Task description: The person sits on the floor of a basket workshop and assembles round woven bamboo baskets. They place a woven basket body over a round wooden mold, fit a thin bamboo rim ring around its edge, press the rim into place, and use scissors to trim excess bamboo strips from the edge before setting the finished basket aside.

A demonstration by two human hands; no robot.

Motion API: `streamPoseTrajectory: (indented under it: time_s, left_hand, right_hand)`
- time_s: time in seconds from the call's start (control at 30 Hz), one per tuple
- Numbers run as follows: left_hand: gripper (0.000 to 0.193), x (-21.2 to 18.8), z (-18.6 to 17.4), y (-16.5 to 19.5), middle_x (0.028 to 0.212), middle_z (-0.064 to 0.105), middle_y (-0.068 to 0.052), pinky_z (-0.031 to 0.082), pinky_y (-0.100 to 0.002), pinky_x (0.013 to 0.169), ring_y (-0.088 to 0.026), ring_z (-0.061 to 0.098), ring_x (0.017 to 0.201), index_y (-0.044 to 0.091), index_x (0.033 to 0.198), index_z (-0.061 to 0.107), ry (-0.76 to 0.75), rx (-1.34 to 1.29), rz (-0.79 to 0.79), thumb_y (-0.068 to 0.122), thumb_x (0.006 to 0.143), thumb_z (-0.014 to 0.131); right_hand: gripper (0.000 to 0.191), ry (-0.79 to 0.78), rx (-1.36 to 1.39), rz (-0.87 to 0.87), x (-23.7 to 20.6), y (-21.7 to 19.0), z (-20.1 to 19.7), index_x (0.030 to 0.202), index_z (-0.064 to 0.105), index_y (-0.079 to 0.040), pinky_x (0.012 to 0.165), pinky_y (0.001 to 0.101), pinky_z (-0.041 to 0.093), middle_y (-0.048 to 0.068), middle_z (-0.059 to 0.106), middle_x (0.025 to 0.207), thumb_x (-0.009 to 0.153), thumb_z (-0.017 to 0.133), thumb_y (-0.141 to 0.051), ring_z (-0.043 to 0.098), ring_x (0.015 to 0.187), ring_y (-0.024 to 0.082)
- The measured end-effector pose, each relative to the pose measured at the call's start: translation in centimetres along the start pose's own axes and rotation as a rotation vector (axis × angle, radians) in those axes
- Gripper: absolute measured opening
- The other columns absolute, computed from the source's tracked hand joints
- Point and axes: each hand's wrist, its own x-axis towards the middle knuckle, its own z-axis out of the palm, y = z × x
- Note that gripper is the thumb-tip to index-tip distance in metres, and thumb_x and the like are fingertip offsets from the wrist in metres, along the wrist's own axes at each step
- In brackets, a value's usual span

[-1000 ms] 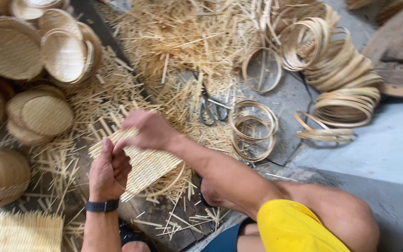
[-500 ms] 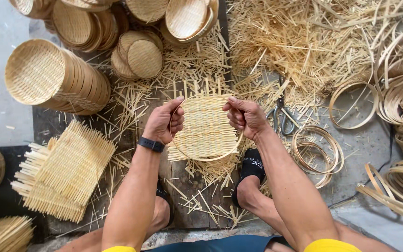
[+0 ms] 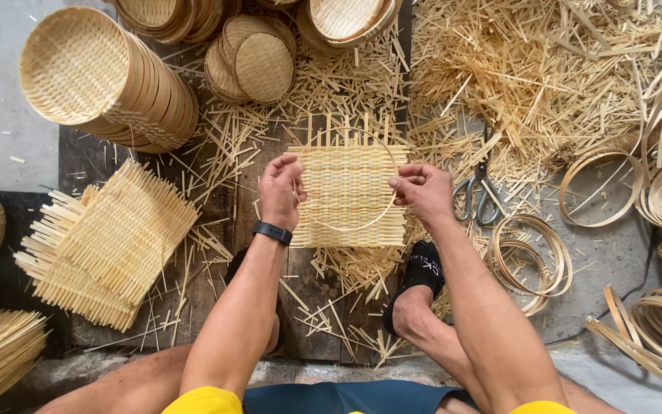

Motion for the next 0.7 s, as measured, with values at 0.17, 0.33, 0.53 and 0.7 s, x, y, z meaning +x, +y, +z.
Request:
streamPoseTrajectory:
  time_s: [0.17,0.33,0.53,0.7]
  left_hand:
    - [0.016,0.9,-2.5,-3.9,0.093,0.074,-0.009,0.058,-0.032,0.075,-0.018,0.070,0.079,0.006,0.092,0.081,0.154,0.885,0.266,0.008,0.076,0.083]
    - [0.018,1.0,-3.1,-4.5,0.093,0.079,-0.011,0.059,-0.033,0.076,-0.019,0.073,0.078,0.010,0.095,0.082,0.130,0.993,0.192,0.007,0.078,0.084]
    - [0.021,1.4,-2.8,-3.4,0.088,0.080,-0.007,0.061,-0.029,0.075,-0.015,0.075,0.075,0.010,0.096,0.082,0.135,0.929,0.080,0.009,0.075,0.086]
    - [0.022,1.1,-3.1,-3.7,0.086,0.081,-0.007,0.061,-0.031,0.074,-0.014,0.075,0.075,0.007,0.097,0.083,0.129,0.823,0.084,0.006,0.075,0.087]
  right_hand:
    - [0.015,0.183,-0.437,-0.112,0.7,3.7,2.0,0.095,0.081,-0.008,0.069,0.0303,0.058,0.007,0.078,0.084,0.081,0.085,-0.012,0.072,0.072,0.016]
    - [0.016,0.245,-0.557,-0.168,0.8,6.0,2.8,0.097,0.082,-0.013,0.079,0.0321,0.058,0.005,0.079,0.087,0.082,0.084,-0.018,0.074,0.076,0.016]
    - [0.019,0.238,-0.531,-0.151,1.4,6.6,2.7,0.101,0.082,-0.014,0.076,0.0311,0.058,0.004,0.079,0.088,0.083,0.084,-0.021,0.073,0.074,0.015]
    - [0.019,0.243,-0.526,-0.158,1.6,6.7,2.8,0.100,0.082,-0.015,0.076,0.0312,0.058,0.004,0.079,0.085,0.083,0.085,-0.020,0.073,0.072,0.014]
